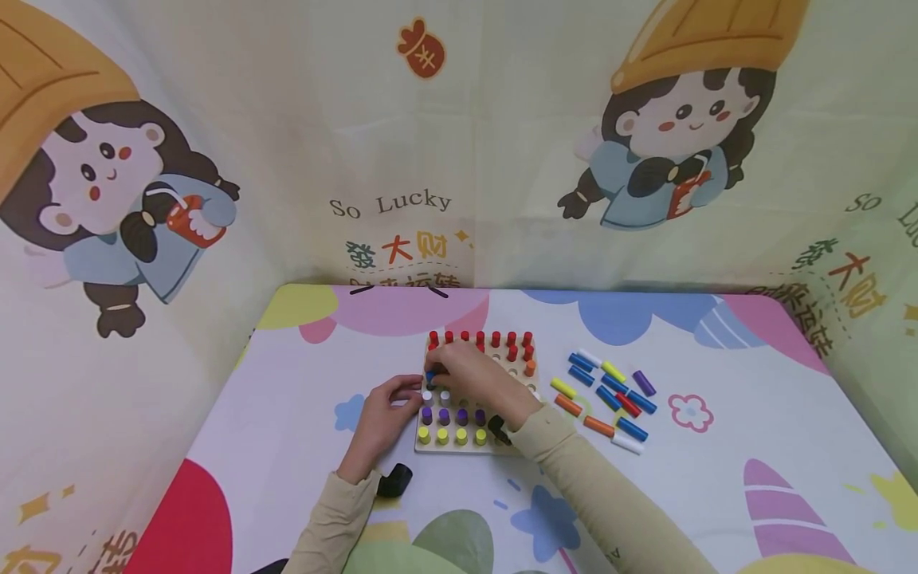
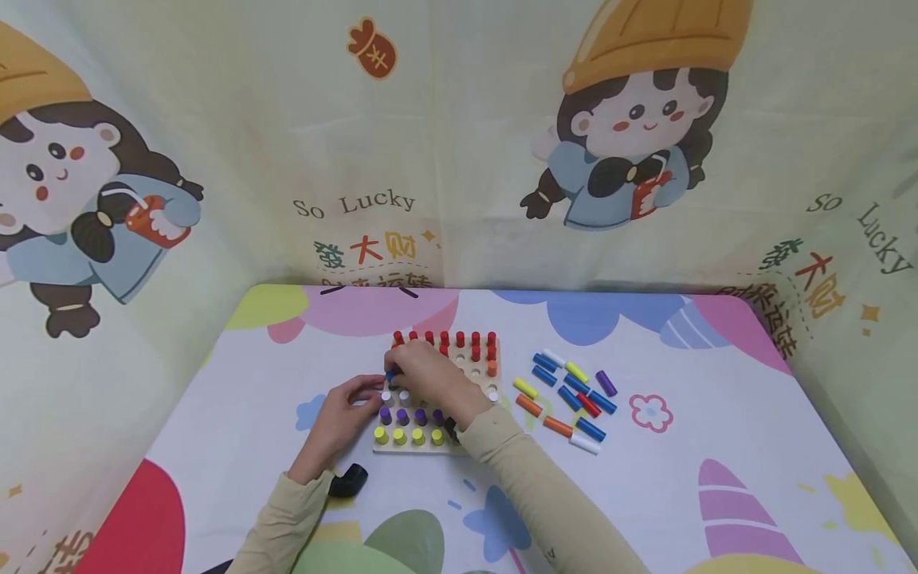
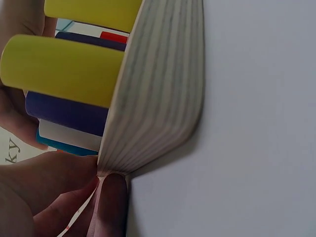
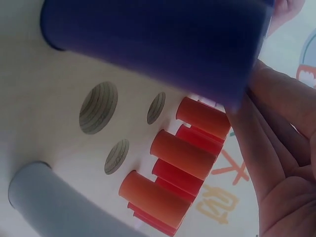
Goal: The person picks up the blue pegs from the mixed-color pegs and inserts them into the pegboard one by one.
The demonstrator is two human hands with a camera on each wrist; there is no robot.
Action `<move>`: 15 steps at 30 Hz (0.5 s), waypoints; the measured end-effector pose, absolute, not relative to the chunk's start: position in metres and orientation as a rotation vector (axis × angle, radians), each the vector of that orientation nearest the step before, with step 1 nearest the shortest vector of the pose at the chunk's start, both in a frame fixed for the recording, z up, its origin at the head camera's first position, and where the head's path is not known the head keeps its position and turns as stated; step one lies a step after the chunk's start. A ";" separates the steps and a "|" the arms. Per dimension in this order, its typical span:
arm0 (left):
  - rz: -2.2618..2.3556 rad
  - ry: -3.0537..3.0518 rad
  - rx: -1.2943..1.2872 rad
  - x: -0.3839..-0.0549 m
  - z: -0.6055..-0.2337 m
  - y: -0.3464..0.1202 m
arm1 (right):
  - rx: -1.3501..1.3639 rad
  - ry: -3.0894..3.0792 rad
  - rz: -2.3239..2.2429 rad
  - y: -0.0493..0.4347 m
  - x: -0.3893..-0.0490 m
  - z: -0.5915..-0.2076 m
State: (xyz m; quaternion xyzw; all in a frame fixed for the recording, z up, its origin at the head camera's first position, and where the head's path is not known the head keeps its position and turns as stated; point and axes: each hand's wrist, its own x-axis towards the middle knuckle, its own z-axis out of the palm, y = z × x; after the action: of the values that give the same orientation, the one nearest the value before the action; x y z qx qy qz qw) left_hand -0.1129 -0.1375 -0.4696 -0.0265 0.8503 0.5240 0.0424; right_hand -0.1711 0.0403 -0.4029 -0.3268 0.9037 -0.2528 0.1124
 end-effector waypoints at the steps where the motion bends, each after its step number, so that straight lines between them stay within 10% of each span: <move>1: 1.602 2.605 -0.076 -0.113 -0.470 -0.137 | -0.960 2.653 -0.737 0.040 -0.171 -0.403; 15: 1.588 2.607 -0.097 -0.114 -0.471 -0.138 | -0.940 2.616 -0.693 0.038 -0.173 -0.403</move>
State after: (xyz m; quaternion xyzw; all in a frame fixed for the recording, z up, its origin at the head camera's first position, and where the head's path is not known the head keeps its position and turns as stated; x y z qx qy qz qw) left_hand -0.1143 -0.1375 -0.4707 -0.0318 0.8528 0.5194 0.0440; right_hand -0.1728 0.0383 -0.4033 -0.3251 0.9045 -0.2394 0.1377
